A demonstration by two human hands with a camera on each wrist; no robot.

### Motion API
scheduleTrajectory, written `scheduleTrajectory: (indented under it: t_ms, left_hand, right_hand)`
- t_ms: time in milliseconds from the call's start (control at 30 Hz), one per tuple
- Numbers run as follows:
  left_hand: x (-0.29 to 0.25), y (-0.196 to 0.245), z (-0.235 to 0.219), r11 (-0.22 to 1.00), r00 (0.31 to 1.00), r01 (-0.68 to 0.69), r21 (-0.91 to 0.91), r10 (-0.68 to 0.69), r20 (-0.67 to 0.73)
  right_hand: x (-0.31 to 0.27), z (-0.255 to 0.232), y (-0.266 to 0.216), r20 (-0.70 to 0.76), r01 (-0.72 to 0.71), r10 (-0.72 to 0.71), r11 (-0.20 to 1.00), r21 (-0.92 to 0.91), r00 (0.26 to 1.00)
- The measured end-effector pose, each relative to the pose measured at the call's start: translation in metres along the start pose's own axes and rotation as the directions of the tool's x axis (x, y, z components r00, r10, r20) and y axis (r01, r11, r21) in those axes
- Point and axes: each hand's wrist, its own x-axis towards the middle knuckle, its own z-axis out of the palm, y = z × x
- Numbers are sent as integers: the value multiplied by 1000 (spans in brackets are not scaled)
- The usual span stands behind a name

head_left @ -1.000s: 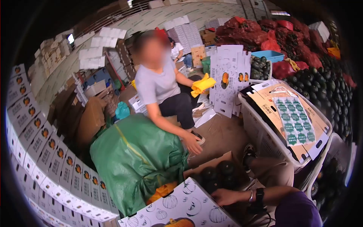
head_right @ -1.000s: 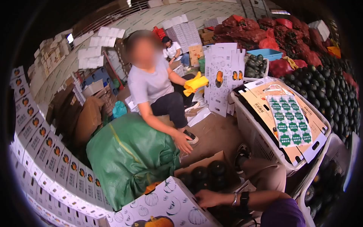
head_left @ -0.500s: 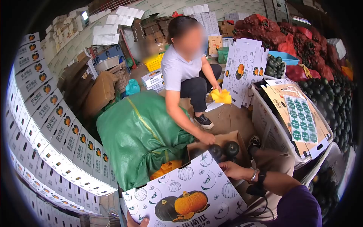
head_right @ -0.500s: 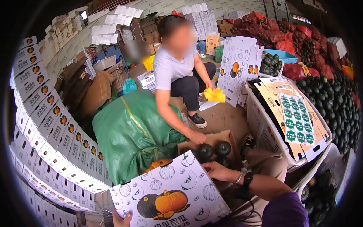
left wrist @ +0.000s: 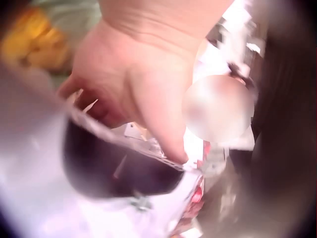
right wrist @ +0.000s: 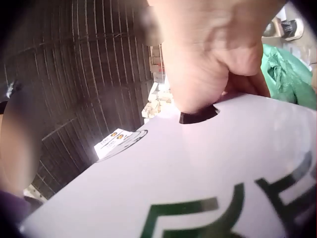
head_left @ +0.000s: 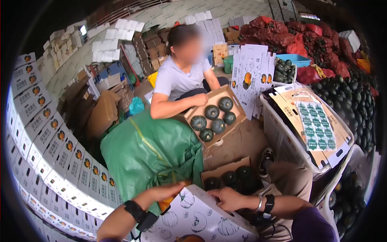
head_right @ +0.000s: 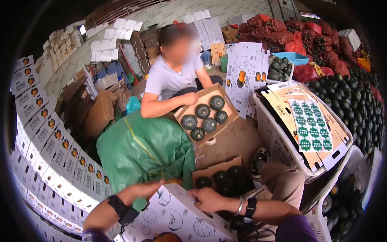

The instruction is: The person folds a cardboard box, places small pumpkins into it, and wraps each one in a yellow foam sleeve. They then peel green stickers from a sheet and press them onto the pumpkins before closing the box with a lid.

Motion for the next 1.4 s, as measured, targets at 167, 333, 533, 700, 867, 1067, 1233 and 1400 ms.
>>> scheduleTrajectory:
  t_ms: [167, 333, 533, 700, 867, 1067, 1233, 1400]
  left_hand:
    - [1, 15, 32, 954, 996, 88, -287, -89, 9]
    - [16, -17, 11, 981, 992, 50, -186, -27, 125]
    - [-12, 20, 7, 946, 953, -44, 322, -57, 298]
    - [-16, 4, 9, 972, 964, -162, 170, 119, 239]
    - [-53, -13, 4, 986, 969, -145, 86, 124, 212]
    - [-184, -98, 57, 992, 883, -109, -63, 68, -465]
    - [-136, -124, 138, 963, 640, -112, -247, -120, -759]
    - [-115, -130, 152, 943, 581, -169, -286, -139, -802]
  right_hand:
    - [2, -9, 8, -72, -42, 46, 998, 53, 996]
    - [3, 14, 69, 10, -168, 180, 897, 409, 984]
    - [-6, 13, 79, 76, -164, 155, 701, 694, 985]
    - [0, 14, 72, 81, -206, 225, 616, 760, 971]
    - [-29, 36, 97, 46, -211, 337, 472, 856, 940]
    - [-118, -7, 72, 305, -469, 356, 675, 569, 883]
    - [-157, -21, -4, 313, -500, 390, 665, 555, 866]
    - [-156, 0, -25, 187, -567, 572, 612, 551, 799]
